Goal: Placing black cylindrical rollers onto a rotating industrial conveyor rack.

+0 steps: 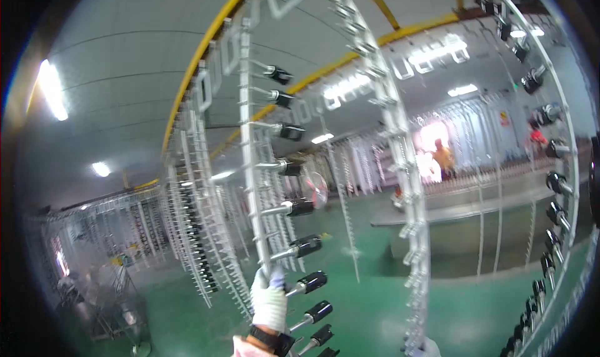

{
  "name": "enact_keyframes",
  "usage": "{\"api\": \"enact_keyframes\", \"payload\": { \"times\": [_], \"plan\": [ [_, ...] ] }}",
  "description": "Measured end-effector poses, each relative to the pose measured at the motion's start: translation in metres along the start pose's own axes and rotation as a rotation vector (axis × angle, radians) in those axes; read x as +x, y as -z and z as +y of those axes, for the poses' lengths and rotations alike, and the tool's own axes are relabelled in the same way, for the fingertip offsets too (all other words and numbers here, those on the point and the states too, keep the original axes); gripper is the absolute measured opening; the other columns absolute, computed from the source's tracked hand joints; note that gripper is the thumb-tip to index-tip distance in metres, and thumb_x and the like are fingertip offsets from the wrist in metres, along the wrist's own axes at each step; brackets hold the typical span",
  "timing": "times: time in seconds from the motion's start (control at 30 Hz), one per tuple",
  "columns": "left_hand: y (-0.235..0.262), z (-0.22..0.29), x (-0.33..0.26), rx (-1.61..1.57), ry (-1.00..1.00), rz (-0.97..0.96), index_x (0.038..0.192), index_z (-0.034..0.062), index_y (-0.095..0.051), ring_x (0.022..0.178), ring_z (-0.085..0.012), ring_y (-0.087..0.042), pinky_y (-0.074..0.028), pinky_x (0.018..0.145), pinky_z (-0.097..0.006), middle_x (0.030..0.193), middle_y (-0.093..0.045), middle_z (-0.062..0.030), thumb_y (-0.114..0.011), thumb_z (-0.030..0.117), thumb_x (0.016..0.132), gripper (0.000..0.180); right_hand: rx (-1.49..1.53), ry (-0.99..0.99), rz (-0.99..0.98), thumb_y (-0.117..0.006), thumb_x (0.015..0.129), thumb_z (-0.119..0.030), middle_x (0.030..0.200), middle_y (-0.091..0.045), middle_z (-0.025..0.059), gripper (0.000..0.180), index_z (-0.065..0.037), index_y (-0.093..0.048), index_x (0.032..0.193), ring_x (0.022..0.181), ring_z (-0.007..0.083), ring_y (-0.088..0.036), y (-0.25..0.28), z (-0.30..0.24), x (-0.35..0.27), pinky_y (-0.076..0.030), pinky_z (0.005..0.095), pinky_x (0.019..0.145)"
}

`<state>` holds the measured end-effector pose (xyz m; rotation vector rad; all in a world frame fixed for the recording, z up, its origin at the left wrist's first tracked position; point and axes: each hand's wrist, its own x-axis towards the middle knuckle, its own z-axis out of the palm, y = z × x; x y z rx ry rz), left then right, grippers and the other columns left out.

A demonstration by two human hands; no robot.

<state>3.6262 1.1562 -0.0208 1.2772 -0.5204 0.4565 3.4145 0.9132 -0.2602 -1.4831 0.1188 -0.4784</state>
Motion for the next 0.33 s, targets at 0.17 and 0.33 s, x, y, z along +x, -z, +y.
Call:
{"api": "enact_keyframes", "payload": {
  "times": [0.17, 0.33],
  "plan": [
    [0.012, -0.001, 0.001, -0.047, 0.125, -0.025, 0.095, 0.0086, -0.053, 0.056, -0.0075, -0.051, -0.042, 0.049, -0.023, 0.065, -0.052, 0.0024, -0.061, 0.026, 0.087, 0.021, -0.062, 0.276, -0.017, -0.055, 0.087, -0.017, 0.086, -0.060, 0.0003, 0.018, -0.006, -0.061, 0.100, 0.076, 0.0082, -0.056, -0.032, -0.010, 0.029, -0.046, 0.0241, 0.068],
    [-0.001, -0.038, 0.008, 0.032, 0.109, -0.136, 0.116, 0.0084, -0.050, 0.077, -0.0122, -0.057, -0.047, 0.067, -0.025, 0.093, -0.061, -0.0043, -0.060, 0.024, 0.087, 0.034, 0.255, 0.132, -0.410, -0.068, 0.081, -0.029, 0.093, -0.064, 0.0027, 0.034, -0.010, -0.061, 0.109, 0.085, 0.0101, -0.058, -0.032, -0.005, 0.068, -0.046, 0.0251, 0.076]
  ]
}}
